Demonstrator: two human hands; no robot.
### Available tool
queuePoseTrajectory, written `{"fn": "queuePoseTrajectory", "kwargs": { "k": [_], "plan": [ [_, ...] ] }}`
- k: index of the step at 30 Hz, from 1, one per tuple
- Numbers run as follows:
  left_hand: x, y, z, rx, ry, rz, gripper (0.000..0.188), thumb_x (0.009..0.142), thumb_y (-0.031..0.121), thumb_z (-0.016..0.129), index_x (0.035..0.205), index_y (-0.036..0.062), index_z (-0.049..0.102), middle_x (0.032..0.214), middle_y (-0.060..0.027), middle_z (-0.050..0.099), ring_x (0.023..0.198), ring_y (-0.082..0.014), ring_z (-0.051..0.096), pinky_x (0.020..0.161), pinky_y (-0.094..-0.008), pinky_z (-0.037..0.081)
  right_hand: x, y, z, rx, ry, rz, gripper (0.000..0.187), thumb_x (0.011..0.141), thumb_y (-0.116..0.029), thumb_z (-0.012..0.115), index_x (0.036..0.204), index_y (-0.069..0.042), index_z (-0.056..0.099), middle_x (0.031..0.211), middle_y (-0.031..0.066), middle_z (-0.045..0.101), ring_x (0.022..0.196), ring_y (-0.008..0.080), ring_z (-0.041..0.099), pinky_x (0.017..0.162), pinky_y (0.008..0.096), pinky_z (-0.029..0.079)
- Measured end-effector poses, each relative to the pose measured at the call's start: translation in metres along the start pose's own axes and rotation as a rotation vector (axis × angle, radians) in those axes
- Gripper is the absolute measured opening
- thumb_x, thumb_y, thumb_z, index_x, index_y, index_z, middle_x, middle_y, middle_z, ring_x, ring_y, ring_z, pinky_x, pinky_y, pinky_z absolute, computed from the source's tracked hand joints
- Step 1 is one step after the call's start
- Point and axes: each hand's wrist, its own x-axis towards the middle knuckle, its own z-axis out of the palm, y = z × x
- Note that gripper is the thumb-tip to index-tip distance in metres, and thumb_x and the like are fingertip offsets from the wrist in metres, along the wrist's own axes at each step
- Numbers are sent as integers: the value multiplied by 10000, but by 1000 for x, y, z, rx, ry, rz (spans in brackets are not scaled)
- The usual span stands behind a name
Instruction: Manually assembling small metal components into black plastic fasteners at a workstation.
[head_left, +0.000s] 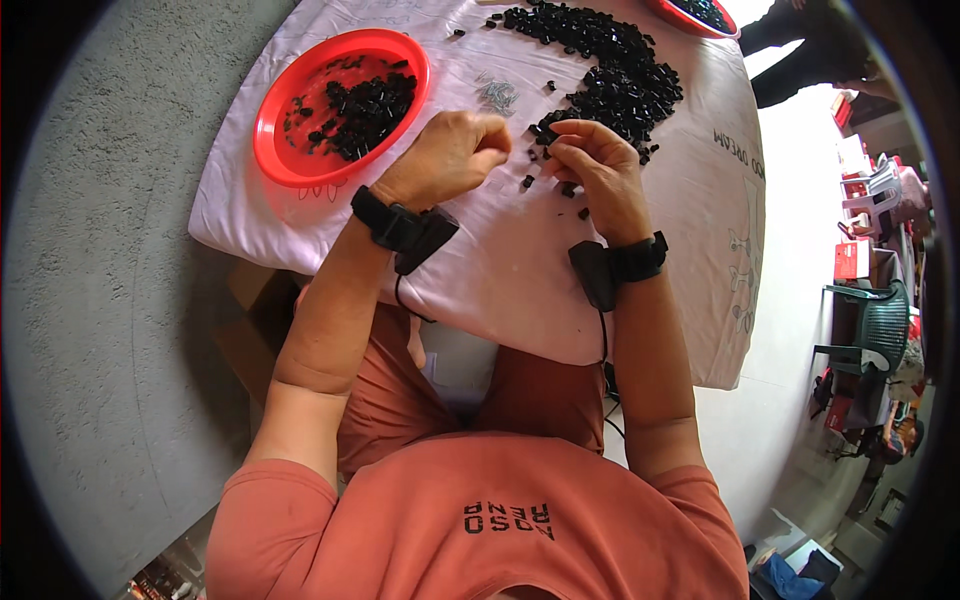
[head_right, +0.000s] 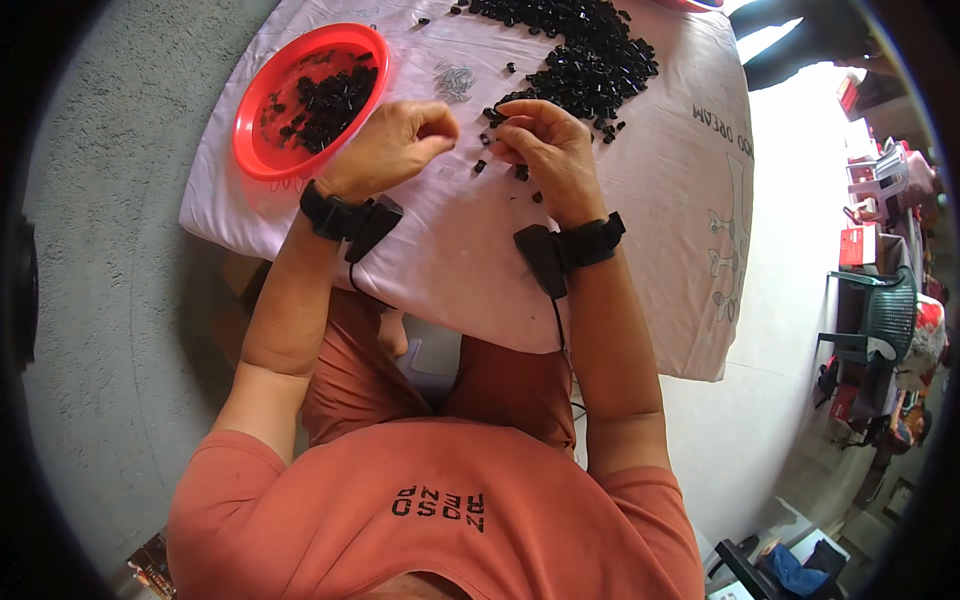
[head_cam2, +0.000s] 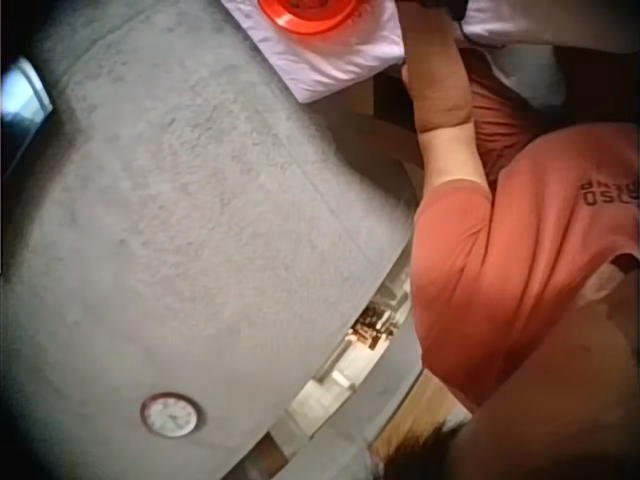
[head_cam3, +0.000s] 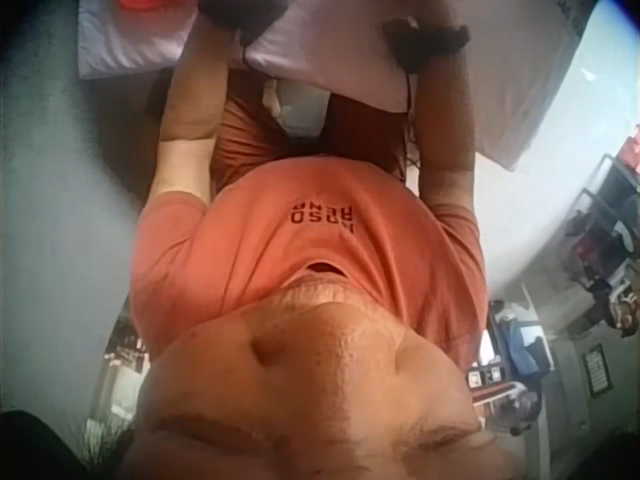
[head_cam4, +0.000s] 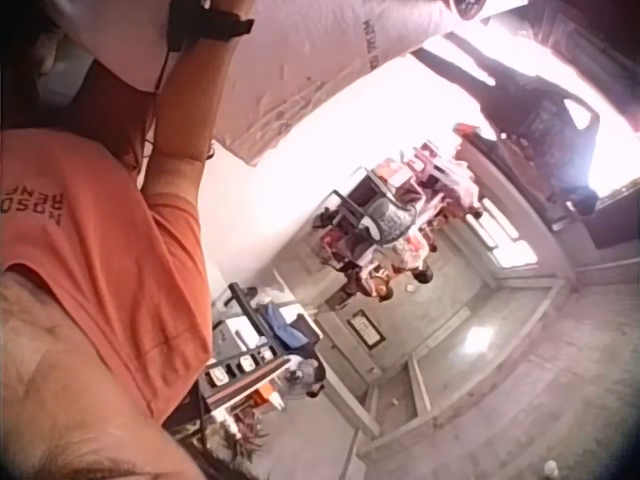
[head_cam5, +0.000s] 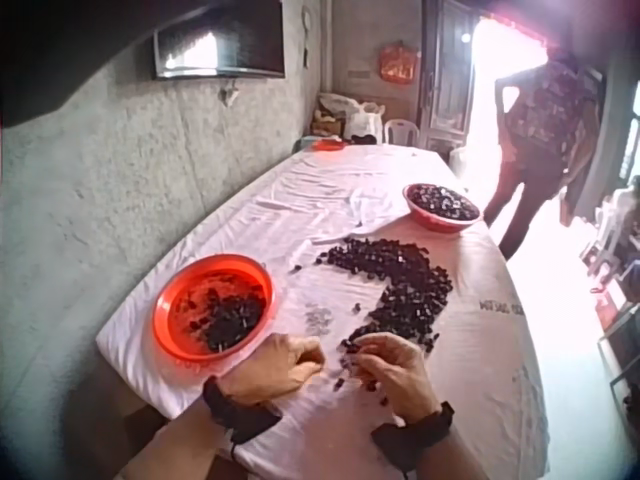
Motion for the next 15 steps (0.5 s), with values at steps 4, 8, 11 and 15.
{"fn": "queuePoseTrajectory", "kwargs": {
  "k": [4, 8, 11, 15],
  "plan": [
    [-6, -1, -7, 142, -185, -80, 170, 771, 138, 696, 888, 16, 687, 837, -171, 698, 816, -316, 687, 759, -406, 531, 1, 0, 0, -36, 87, 3, 161, 920, -67, 652, 1065, -2, 680, 872, 52, 694, 726, 114, 678, 665, 225, 539],
    [-5, -1, 0, 205, -210, -27, 128, 781, 96, 672, 868, 2, 669, 797, -166, 673, 769, -310, 664, 728, -396, 520, 3, 6, -2, -100, 186, -37, 144, 912, -57, 661, 1044, -16, 702, 862, 47, 691, 675, 97, 650, 649, 213, 523],
    [-5, -4, 3, 171, -118, 7, 105, 797, 74, 652, 866, -5, 655, 791, -166, 665, 751, -307, 655, 712, -386, 514, 4, 9, -6, -283, 155, -76, 112, 900, -58, 679, 995, -38, 733, 863, 5, 693, 657, 67, 603, 607, 195, 477],
    [-1, 4, 1, 108, -50, -56, 134, 809, 71, 608, 909, 9, 672, 871, -197, 688, 856, -355, 677, 790, -427, 531, 0, 7, -1, -647, 114, -179, 106, 837, -63, 729, 938, -61, 763, 828, -17, 661, 654, 59, 576, 604, 217, 470]
  ]
}}
